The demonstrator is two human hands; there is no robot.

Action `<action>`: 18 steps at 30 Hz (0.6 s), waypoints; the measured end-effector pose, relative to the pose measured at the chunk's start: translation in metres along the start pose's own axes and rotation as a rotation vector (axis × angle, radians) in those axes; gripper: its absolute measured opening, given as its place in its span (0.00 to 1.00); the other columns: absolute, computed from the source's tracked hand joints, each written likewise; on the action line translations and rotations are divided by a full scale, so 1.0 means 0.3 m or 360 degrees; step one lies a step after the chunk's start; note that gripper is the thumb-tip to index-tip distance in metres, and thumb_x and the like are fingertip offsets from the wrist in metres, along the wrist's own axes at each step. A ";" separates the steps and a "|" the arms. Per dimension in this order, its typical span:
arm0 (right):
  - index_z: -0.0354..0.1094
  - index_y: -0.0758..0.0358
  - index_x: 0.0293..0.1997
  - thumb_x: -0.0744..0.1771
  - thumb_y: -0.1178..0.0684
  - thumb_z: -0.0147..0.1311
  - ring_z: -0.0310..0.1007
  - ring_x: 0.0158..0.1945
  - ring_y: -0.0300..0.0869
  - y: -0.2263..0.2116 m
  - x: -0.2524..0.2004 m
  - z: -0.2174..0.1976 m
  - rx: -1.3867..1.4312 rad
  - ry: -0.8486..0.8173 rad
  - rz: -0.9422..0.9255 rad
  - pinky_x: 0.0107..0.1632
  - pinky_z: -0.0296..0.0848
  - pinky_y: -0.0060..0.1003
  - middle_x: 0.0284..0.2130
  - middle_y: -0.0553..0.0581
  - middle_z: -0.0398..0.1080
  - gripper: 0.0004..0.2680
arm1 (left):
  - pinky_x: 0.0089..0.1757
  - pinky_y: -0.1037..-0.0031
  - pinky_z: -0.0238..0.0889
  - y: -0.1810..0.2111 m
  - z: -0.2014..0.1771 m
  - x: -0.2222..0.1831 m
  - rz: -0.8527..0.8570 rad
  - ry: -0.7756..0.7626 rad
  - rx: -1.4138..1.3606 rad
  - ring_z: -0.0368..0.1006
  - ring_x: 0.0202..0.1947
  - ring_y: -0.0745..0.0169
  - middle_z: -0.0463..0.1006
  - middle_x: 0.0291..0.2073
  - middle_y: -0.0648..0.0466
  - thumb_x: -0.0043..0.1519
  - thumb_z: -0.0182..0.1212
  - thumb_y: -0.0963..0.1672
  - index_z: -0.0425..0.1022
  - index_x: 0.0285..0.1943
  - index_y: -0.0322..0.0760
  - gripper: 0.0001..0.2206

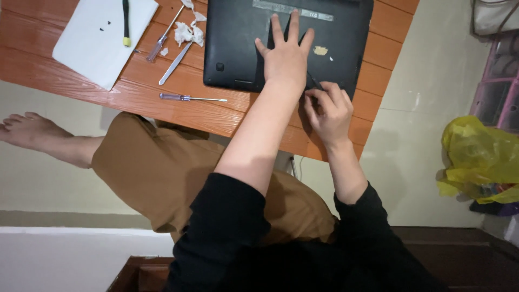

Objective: The person is using a screwdriver to work on the bottom panel of a laptop, likely finalizing assembly or disassembly.

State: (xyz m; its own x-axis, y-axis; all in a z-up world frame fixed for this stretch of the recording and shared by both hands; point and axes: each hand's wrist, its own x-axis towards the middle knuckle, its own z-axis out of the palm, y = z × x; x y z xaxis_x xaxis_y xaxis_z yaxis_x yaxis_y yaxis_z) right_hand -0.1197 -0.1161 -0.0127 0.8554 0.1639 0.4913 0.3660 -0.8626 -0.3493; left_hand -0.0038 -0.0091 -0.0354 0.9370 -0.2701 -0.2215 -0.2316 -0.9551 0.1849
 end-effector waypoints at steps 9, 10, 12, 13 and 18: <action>0.77 0.68 0.39 0.61 0.66 0.67 0.66 0.32 0.45 0.001 -0.006 -0.001 -0.0029 -0.0020 0.0005 0.35 0.68 0.37 0.43 0.61 0.72 0.06 | 0.60 0.21 0.51 0.004 0.009 0.008 -0.0015 -0.0022 -0.0014 0.31 0.73 0.25 0.33 0.76 0.45 0.58 0.65 0.44 0.55 0.78 0.58 0.36; 0.77 0.68 0.39 0.61 0.66 0.67 0.66 0.32 0.45 -0.002 0.001 -0.003 -0.0023 -0.0013 0.0005 0.35 0.68 0.37 0.43 0.61 0.72 0.06 | 0.60 0.21 0.51 0.004 0.007 0.011 -0.0017 -0.0019 -0.0005 0.31 0.73 0.25 0.33 0.76 0.45 0.58 0.65 0.44 0.55 0.78 0.58 0.36; 0.77 0.69 0.37 0.62 0.65 0.68 0.66 0.33 0.46 -0.012 0.002 -0.009 -0.0037 0.0003 -0.0041 0.37 0.69 0.37 0.42 0.61 0.73 0.05 | 0.60 0.22 0.52 0.004 0.013 0.006 -0.0031 0.0009 -0.0026 0.32 0.74 0.26 0.34 0.76 0.46 0.56 0.66 0.44 0.56 0.77 0.58 0.37; 0.77 0.69 0.37 0.62 0.65 0.68 0.66 0.33 0.46 -0.011 -0.004 -0.011 -0.0024 0.0006 -0.0041 0.37 0.69 0.37 0.42 0.61 0.73 0.05 | 0.60 0.22 0.52 0.008 0.020 0.007 -0.0039 0.0008 -0.0016 0.32 0.74 0.26 0.34 0.76 0.46 0.56 0.66 0.44 0.56 0.77 0.58 0.37; 0.78 0.68 0.38 0.62 0.64 0.69 0.69 0.34 0.47 0.001 -0.013 -0.010 0.0004 -0.0042 -0.0032 0.39 0.70 0.39 0.42 0.62 0.73 0.06 | 0.61 0.21 0.48 0.007 0.005 0.011 -0.0051 -0.0045 -0.0021 0.32 0.75 0.28 0.33 0.77 0.49 0.60 0.62 0.45 0.56 0.77 0.61 0.34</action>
State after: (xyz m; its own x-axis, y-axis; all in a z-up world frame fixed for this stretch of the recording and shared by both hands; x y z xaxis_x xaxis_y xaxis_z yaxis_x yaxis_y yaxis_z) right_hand -0.1239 -0.1185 -0.0125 0.8573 0.1937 0.4770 0.3840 -0.8577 -0.3418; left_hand -0.0015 -0.0121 -0.0371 0.9361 -0.2428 -0.2543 -0.1980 -0.9617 0.1895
